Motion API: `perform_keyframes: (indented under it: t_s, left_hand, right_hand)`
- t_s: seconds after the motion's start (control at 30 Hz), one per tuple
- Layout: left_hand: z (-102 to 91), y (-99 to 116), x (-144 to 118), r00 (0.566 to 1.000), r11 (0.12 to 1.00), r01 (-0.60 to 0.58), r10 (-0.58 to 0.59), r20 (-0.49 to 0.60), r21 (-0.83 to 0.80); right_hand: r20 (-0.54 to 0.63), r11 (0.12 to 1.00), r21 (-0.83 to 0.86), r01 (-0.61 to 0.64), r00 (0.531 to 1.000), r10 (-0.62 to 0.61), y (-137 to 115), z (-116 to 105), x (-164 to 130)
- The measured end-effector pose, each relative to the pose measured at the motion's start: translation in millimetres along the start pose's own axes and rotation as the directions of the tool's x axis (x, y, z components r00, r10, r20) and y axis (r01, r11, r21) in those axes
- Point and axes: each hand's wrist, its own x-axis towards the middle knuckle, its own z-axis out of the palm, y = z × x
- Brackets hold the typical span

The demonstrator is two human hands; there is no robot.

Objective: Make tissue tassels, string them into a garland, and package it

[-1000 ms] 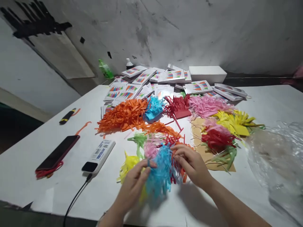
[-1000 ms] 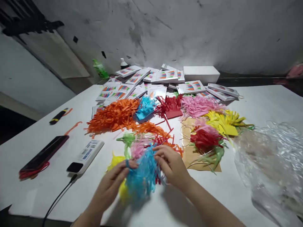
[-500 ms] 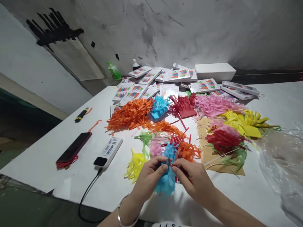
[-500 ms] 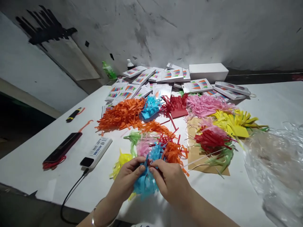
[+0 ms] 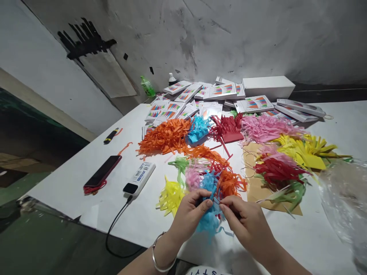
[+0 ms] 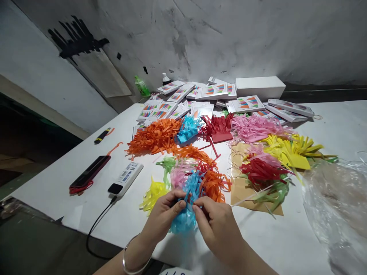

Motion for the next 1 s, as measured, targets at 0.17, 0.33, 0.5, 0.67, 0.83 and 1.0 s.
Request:
perform_keyframes:
  t_s: [0.17, 0.33, 0.5, 0.67, 0.83, 1.0]
  left_hand:
    - [2.4, 1.0, -1.1, 1.000, 0.999, -0.016, 0.017, -0.014, 0.037]
    - [4.3, 0.6, -1.2, 1.000, 1.000, 0.002, -0.002, -0.007, -0.004]
    - [5.1, -0.5, -2.0, 0.999, 0.997, 0.034, -0.034, 0.007, -0.073]
    - [6.6, -0.9, -1.9, 0.997, 0.989, 0.060, -0.055, 0.048, -0.132]
    - [7.0, -2.1, -3.2, 0.998, 0.991, 0.048, -0.044, 0.033, -0.125]
    - [8.6, -3.0, -4.1, 0.997, 0.985, 0.067, -0.060, 0.044, -0.156]
  right_hand:
    - [-0.033, 0.999, 0.025, -0.026, 0.999, 0.026, 0.3, -1.5, -0.6]
    - [-0.007, 0.993, 0.072, -0.089, 0.996, 0.090, -0.9, -3.9, 0.7]
    - [0.014, 0.981, 0.129, -0.144, 0.990, 0.143, 0.7, -4.2, -0.4]
    - [0.008, 0.974, 0.165, -0.157, 0.987, 0.158, 1.7, -4.4, -1.7]
    - [0.020, 0.968, 0.156, -0.196, 0.981, 0.195, 0.0, -5.9, -1.9]
    - [0.049, 0.950, 0.195, -0.245, 0.970, 0.240, 0.8, -6.1, -4.0]
